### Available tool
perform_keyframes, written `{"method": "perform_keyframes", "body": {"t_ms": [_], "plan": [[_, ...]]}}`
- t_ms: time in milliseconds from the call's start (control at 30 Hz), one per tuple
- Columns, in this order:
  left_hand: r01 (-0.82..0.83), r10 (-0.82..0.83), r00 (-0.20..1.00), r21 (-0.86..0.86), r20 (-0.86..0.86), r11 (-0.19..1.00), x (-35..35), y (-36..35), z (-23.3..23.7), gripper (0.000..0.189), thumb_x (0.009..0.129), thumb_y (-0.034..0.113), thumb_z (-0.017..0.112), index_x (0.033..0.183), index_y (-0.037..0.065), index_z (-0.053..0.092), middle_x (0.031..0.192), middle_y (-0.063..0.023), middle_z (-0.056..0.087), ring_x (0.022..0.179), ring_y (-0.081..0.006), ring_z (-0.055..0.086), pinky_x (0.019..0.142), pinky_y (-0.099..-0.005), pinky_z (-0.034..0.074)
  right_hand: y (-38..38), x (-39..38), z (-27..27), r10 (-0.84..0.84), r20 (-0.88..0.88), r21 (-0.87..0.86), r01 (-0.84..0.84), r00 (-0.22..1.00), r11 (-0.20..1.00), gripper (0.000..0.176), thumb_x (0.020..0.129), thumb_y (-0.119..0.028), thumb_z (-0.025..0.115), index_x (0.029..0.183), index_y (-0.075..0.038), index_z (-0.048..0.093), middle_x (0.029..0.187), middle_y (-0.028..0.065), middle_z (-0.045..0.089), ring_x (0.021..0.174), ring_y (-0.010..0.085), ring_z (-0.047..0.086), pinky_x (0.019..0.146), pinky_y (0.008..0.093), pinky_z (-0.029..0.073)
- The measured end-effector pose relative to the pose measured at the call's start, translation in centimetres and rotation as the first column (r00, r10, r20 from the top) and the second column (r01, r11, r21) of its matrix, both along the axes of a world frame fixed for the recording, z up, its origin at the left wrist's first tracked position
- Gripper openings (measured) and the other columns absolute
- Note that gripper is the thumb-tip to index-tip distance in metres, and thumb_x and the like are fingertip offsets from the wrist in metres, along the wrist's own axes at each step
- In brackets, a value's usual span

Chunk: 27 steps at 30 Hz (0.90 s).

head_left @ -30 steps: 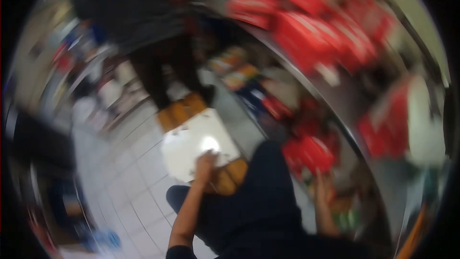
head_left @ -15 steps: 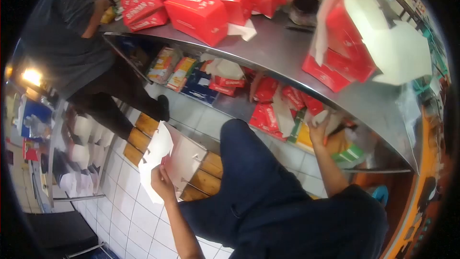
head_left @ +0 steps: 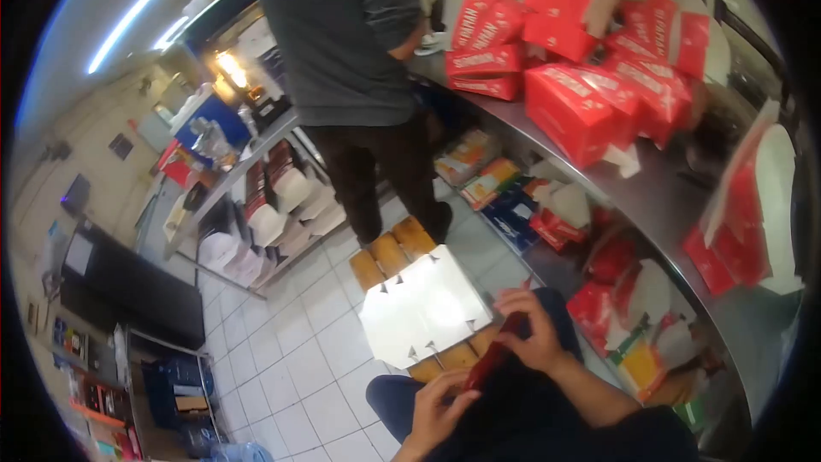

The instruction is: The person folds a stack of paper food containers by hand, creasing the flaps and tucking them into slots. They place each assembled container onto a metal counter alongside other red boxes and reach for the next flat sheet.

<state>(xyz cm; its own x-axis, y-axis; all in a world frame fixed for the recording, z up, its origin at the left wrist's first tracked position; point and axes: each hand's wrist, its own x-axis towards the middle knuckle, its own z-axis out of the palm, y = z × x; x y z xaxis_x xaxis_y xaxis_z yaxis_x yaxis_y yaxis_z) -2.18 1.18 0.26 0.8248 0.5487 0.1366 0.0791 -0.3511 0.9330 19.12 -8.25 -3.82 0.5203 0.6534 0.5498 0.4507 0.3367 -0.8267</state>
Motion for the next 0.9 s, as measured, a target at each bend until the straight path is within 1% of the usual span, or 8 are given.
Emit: {"method": "perform_keyframes", "body": {"t_ms": [133, 200, 267, 300, 400, 467, 567, 900], "plan": [[0.059, -0.042, 0.998, -0.618, 0.041, 0.784, -2.2, 1.1, -3.7, 0.025, 0.099, 0.009, 0.068, 0.120, -0.004, 0.068, 0.115, -0.0092, 0.071, 0.102, -0.0180, 0.070, 0.090, -0.0294, 0.055, 0.2, 1.1, 2.3, 0.195, 0.000, 0.117, -0.193, 0.981, 0.974, 0.046, 0.078, -0.021, 0.086, 0.112, -0.009, 0.057, 0.112, 0.0085, 0.064, 0.119, 0.0331, 0.059, 0.120, 0.0553, 0.022], [0.098, -0.082, 0.995, -0.704, 0.057, 0.703, -2.6, 2.0, -4.3, 0.025, 0.101, 0.009, 0.065, 0.122, -0.004, 0.066, 0.120, -0.0098, 0.069, 0.104, -0.0176, 0.069, 0.096, -0.0298, 0.053, -0.1, 0.4, 3.8, 0.369, -0.133, 0.193, -0.341, 0.920, 0.920, 0.047, 0.073, -0.022, 0.088, 0.108, -0.009, 0.059, 0.103, 0.0081, 0.064, 0.113, 0.0328, 0.060, 0.119, 0.0548, 0.023], [0.393, -0.114, 0.919, -0.902, 0.378, 0.179, -1.9, 2.0, -5.0, 0.025, 0.102, 0.010, 0.062, 0.125, -0.001, 0.063, 0.122, -0.0097, 0.068, 0.107, -0.0164, 0.067, 0.097, -0.0295, 0.052, -0.4, -0.4, 5.4, 0.613, -0.168, 0.369, -0.527, 0.772, 0.766, 0.041, 0.076, -0.021, 0.086, 0.106, -0.008, 0.062, 0.096, 0.0075, 0.063, 0.110, 0.0322, 0.059, 0.117, 0.0538, 0.027], [0.389, -0.070, 0.921, -0.908, 0.382, 0.157, -1.2, 1.1, -4.4, 0.029, 0.104, 0.010, 0.060, 0.131, 0.001, 0.057, 0.120, -0.0090, 0.069, 0.109, -0.0155, 0.067, 0.097, -0.0291, 0.052, -0.6, -0.6, 6.2, 0.638, -0.147, 0.367, -0.557, 0.756, 0.745, 0.041, 0.076, -0.021, 0.086, 0.106, -0.008, 0.062, 0.096, 0.0075, 0.063, 0.110, 0.0322, 0.059, 0.117, 0.0538, 0.027], [0.315, -0.067, 0.948, -0.884, 0.312, 0.345, 0.5, 0.9, -4.6, 0.032, 0.104, 0.011, 0.059, 0.135, 0.002, 0.053, 0.121, -0.0102, 0.069, 0.107, -0.0154, 0.067, 0.097, -0.0293, 0.053, -0.7, -1.1, 8.8, 0.400, 0.069, 0.073, -0.404, 0.914, 0.912, 0.027, 0.078, -0.020, 0.083, 0.094, -0.007, 0.066, 0.095, 0.0099, 0.062, 0.099, 0.0293, 0.062, 0.116, 0.0533, 0.032], [0.286, -0.006, 0.947, -0.830, 0.322, 0.480, 0.9, 1.3, -3.2, 0.037, 0.101, 0.006, 0.063, 0.136, 0.003, 0.050, 0.115, -0.0108, 0.070, 0.104, -0.0141, 0.068, 0.094, -0.0279, 0.054, -0.5, -1.7, 11.0, -0.040, 0.345, -0.137, 0.092, 0.938, 0.986, 0.025, 0.074, -0.016, 0.084, 0.090, -0.005, 0.068, 0.091, 0.0111, 0.065, 0.096, 0.0284, 0.064, 0.106, 0.0530, 0.041], [0.041, 0.162, 0.949, -0.614, 0.272, 0.788, 0.3, 1.6, -0.3, 0.050, 0.092, -0.003, 0.073, 0.135, 0.001, 0.049, 0.093, -0.0116, 0.072, 0.088, -0.0141, 0.070, 0.077, -0.0246, 0.058, -1.0, -2.0, 14.4, 0.123, 0.420, -0.293, 0.007, 0.899, 0.956, 0.023, 0.079, -0.011, 0.077, 0.100, -0.003, 0.072, 0.100, 0.0129, 0.068, 0.099, 0.0312, 0.064, 0.105, 0.0493, 0.043], [0.048, 0.050, 0.970, -0.392, 0.237, 0.919, -1.3, 2.3, 1.8, 0.057, 0.092, 0.001, 0.074, 0.142, 0.001, 0.046, 0.106, -0.0137, 0.072, 0.091, -0.0120, 0.069, 0.076, -0.0208, 0.053, 0.5, -1.8, 13.6, 0.534, 0.362, -0.488, -0.333, 0.764, 0.807, 0.025, 0.087, -0.013, 0.070, 0.110, -0.003, 0.070, 0.093, 0.0141, 0.065, 0.091, 0.0344, 0.062, 0.106, 0.0508, 0.040]]}}
